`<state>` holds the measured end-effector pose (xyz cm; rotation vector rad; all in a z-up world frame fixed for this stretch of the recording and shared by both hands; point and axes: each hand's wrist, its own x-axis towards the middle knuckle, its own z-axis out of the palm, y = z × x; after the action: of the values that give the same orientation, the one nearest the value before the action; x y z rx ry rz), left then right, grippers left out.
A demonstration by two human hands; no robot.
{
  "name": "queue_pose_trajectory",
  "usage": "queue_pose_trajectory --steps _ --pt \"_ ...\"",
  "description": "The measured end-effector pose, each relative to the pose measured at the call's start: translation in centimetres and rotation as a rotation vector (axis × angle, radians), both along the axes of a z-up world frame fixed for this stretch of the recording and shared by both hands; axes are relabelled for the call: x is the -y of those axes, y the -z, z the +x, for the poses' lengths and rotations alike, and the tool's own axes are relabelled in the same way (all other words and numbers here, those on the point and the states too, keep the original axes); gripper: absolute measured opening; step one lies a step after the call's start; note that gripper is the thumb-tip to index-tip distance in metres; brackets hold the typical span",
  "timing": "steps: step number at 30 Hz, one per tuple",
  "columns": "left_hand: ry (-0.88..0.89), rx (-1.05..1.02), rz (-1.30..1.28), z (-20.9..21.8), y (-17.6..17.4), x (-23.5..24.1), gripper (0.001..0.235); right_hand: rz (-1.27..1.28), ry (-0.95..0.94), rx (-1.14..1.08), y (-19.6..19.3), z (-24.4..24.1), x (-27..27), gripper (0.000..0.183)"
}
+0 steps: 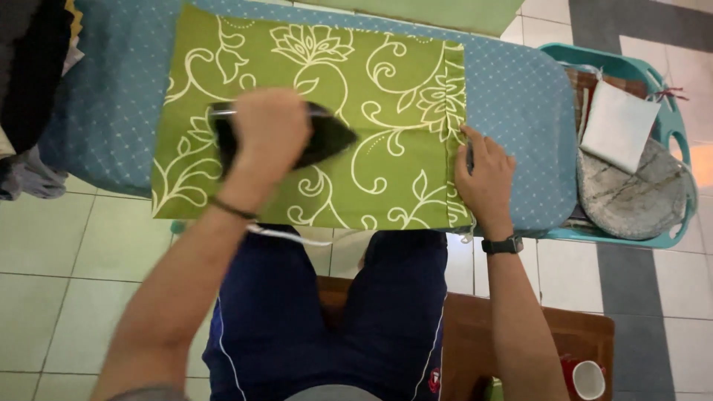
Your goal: The person irons a green patterned cloth on a blue ironing board. They use a black iron to smooth the fabric, adjusting the cloth with their left hand and moving the iron with their right hand across the surface.
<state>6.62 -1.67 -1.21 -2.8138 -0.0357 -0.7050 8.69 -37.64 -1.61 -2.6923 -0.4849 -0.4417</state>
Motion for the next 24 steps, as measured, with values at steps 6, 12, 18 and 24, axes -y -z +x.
queue_pose_trajectory --steps 6,12,18,24 --pt "0.234 0.147 -0.308 8.1 1.7 13.2 0.019 0.106 -0.060 -0.038 -0.6 -0.2 0.3 0.032" --pt "0.256 0.054 -0.254 7.3 0.7 11.8 0.018 0.138 -0.068 -0.056 0.7 0.7 1.2 0.034" --pt "-0.038 -0.309 -0.064 2.6 -3.1 -0.6 0.023 0.080 -0.044 -0.066 1.0 0.8 1.3 0.042" --pt "-0.204 -0.225 0.155 -1.2 -3.0 -7.9 0.021 0.030 0.008 -0.059 0.4 0.2 0.3 0.038"
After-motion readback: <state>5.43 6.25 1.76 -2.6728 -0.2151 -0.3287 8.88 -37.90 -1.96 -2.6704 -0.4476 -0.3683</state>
